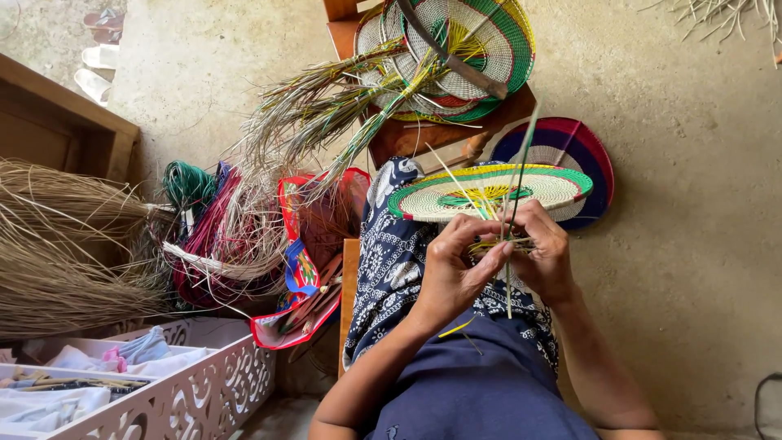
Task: Weaving colorful straw fibers to create a decorative fan and trimming excess material with a knife
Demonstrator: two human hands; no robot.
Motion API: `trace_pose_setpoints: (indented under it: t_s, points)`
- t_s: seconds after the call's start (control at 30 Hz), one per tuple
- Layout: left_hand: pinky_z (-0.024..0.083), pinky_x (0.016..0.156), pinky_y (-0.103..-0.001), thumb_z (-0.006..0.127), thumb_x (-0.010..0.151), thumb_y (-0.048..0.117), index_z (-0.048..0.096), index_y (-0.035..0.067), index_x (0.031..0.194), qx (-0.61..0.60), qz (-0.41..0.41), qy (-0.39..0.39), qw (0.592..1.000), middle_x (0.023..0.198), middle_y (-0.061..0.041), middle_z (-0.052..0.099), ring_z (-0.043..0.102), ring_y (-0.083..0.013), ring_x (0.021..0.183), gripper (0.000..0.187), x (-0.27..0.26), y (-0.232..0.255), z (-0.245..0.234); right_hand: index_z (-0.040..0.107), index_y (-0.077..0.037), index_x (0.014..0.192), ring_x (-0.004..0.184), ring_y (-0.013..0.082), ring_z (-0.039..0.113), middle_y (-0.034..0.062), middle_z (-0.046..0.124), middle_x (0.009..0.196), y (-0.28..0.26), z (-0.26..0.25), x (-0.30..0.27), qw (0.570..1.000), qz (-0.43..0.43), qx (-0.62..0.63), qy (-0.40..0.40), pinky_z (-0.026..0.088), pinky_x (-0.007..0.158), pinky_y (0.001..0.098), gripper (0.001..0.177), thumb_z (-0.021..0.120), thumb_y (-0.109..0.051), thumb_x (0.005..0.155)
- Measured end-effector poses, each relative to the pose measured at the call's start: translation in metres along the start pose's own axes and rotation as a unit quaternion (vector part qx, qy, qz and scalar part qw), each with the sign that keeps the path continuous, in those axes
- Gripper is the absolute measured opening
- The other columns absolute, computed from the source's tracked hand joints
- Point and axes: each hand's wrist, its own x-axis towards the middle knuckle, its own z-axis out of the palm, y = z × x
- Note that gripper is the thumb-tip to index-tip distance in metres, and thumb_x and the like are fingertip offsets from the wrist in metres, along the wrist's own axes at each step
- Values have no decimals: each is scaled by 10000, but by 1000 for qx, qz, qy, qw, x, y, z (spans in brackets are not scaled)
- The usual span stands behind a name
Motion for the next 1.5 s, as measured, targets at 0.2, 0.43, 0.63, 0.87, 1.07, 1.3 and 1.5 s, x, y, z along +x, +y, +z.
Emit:
trace_pose_setpoints:
  t_s: [0.2,0.43,0.63,0.87,1.07,1.3,1.5]
  points:
    - [576,718,-321,818,894,156,778,81,1086,-3,36,2,999,965,-158,643,686,-216,869,210,4,-3,-8,743,-10,1066,804,271,695,142,694,940,-10,3,7,1000,-9,12,22,552,738,376,429,755,-414,924]
    - [551,532,-230,792,891,70,761,16,1089,-113,13,-65,991,1092,-192,662,638,-102,561,207,9,-30,-9,751,-17,1038,763,235,681,118,691,896,-4,3,4,1000,-3,13,22,554,721,354,467,754,-466,907]
    - [639,617,-264,715,918,-15,725,-61,1125,-218,-64,-117,967,992,-127,664,746,-185,710,212,12,-43,-10,702,24,1119,803,268,685,152,675,914,-13,-11,15,1000,-18,4,3,545,798,356,363,828,-207,869]
    - [651,707,-279,668,951,24,687,-69,1149,-182,-100,-51,977,1113,-186,746,760,-242,774,220,38,40,-81,633,-56,1146,811,148,551,41,624,964,-116,-76,18,988,-123,92,-35,497,789,310,474,665,-316,750]
    - [659,629,-303,676,910,42,669,-101,1151,-110,-51,83,989,1006,-226,754,750,-245,699,281,16,85,-150,638,-212,897,447,0,531,-119,609,619,-120,-108,15,960,-209,150,-112,496,493,198,129,610,-129,801]
    - [654,645,-282,678,894,-21,641,-136,1179,24,-49,226,973,1014,-198,737,734,-215,682,309,-27,91,-208,605,-204,665,464,11,569,-105,552,584,-63,-159,44,906,-275,-4,-321,519,492,183,209,617,-61,816]
    - [613,658,-265,641,933,-34,642,-107,1203,69,-111,317,939,1042,-171,729,757,-251,728,280,-52,45,-257,633,89,924,778,251,642,206,705,939,-14,-19,194,978,-171,31,-116,545,703,294,111,604,184,875]
